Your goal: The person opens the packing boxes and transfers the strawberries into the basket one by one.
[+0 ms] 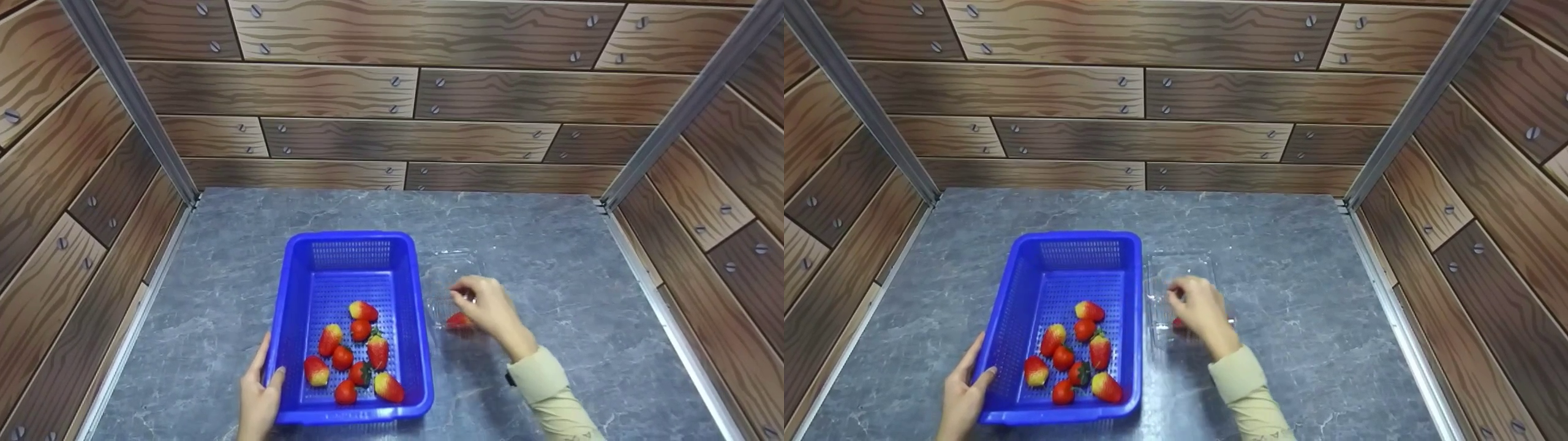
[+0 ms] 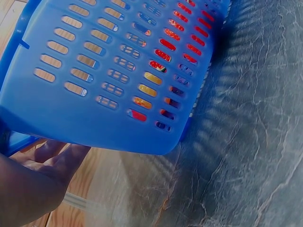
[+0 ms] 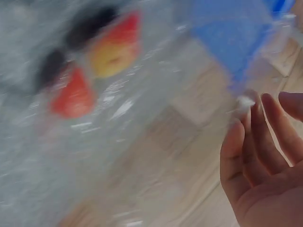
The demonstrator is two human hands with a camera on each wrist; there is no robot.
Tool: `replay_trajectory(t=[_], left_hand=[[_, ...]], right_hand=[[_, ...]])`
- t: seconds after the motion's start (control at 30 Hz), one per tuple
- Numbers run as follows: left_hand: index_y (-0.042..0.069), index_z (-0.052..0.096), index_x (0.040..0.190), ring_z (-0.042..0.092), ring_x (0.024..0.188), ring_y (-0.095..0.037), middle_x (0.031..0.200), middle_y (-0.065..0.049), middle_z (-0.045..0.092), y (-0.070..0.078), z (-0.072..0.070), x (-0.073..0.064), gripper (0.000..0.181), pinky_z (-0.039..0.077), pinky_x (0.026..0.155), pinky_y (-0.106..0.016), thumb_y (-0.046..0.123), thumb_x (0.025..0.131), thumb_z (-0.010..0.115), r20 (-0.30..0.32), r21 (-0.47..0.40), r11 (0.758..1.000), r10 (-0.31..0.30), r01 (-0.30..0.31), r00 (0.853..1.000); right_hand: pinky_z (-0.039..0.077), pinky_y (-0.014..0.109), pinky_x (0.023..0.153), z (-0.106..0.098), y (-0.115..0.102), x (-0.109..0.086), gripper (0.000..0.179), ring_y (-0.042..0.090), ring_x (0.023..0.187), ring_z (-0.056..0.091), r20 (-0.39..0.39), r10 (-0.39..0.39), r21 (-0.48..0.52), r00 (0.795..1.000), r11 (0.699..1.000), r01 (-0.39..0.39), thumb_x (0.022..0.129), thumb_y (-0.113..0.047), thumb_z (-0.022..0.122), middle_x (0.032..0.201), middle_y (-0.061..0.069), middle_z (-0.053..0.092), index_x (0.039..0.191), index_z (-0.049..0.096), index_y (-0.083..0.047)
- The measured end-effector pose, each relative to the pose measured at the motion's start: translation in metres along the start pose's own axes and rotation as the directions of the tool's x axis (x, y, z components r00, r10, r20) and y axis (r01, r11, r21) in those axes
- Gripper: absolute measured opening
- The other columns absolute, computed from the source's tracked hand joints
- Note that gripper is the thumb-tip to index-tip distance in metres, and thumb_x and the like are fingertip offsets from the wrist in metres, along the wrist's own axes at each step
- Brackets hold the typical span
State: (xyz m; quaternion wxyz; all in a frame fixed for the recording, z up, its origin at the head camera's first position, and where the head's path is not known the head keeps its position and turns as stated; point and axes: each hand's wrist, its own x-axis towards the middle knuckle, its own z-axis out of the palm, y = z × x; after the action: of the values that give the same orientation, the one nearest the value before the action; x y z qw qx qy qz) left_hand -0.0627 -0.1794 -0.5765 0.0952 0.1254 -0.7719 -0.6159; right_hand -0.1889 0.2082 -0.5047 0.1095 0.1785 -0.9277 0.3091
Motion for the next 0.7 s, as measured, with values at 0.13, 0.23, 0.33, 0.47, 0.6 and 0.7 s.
replay_trajectory(t=[0.13,0.23,0.33,0.47,0.6,0.7], left_hand=[[0.005,0.039,0.151,0.045,0.133,-0.037,0.15,-0.023,0.043,0.001,0.0,0.001,0.068,0.039,0.11,-0.041,-0.012,0.088,0.056,0.006,-0.005,1.0,-0.008,0.008,1.0],[0.004,0.039,0.151,0.045,0.133,-0.038,0.15,-0.023,0.042,0.001,0.001,0.001,0.068,0.037,0.11,-0.05,-0.013,0.088,0.056,0.006,-0.009,1.0,-0.007,0.007,1.0],[0.004,0.039,0.151,0.045,0.133,-0.039,0.15,-0.023,0.042,0.001,0.001,0.0,0.068,0.037,0.11,-0.05,-0.013,0.088,0.056,0.005,-0.014,1.0,-0.005,0.005,1.0],[0.005,0.039,0.151,0.044,0.133,-0.04,0.15,-0.023,0.041,0.001,0.001,0.0,0.068,0.037,0.11,-0.051,-0.013,0.088,0.056,0.007,-0.015,1.0,-0.008,0.008,1.0],[0.005,0.038,0.152,0.043,0.134,-0.041,0.151,-0.023,0.04,0.002,0.0,0.0,0.069,0.036,0.111,-0.051,-0.012,0.088,0.056,0.009,-0.009,1.0,-0.009,0.01,1.0],[0.004,0.039,0.151,0.043,0.134,-0.039,0.151,-0.022,0.041,0.002,0.0,0.0,0.068,0.036,0.111,-0.05,-0.013,0.087,0.056,0.005,-0.02,1.0,-0.008,0.008,1.0]], right_hand=[[0.054,0.032,0.063,-0.002,0.025,-0.003,0.006,0.012,0.068,0.061,0.007,0.065,-0.021,0.998,0.998,-0.065,0.08,-0.004,0.073,0.077,-0.001,0.071,0.084,0.075,-0.008],[0.053,0.033,0.062,-0.004,0.037,-0.006,0.007,0.013,0.067,0.06,0.03,0.11,-0.028,0.994,0.994,-0.109,0.08,-0.003,0.071,0.076,0.0,0.07,0.084,0.075,-0.006],[0.054,0.034,0.062,-0.004,0.045,-0.01,0.007,0.014,0.068,0.061,0.064,0.154,-0.032,0.986,0.988,-0.152,0.079,-0.003,0.07,0.076,0.002,0.07,0.084,0.075,-0.006],[0.057,0.036,0.065,0.0,0.053,-0.017,0.009,0.017,0.069,0.063,0.101,0.2,-0.023,0.975,0.98,-0.198,0.077,-0.001,0.071,0.077,0.007,0.071,0.085,0.074,-0.004],[0.056,0.036,0.064,0.007,0.059,-0.026,0.015,0.018,0.069,0.063,0.092,0.223,-0.008,0.97,0.975,-0.224,0.073,0.006,0.071,0.076,0.008,0.07,0.087,0.074,0.0],[0.054,0.034,0.062,0.012,0.06,-0.033,0.016,0.017,0.067,0.06,0.077,0.234,0.007,0.969,0.972,-0.235,0.072,0.008,0.071,0.074,0.005,0.069,0.085,0.073,0.0]])
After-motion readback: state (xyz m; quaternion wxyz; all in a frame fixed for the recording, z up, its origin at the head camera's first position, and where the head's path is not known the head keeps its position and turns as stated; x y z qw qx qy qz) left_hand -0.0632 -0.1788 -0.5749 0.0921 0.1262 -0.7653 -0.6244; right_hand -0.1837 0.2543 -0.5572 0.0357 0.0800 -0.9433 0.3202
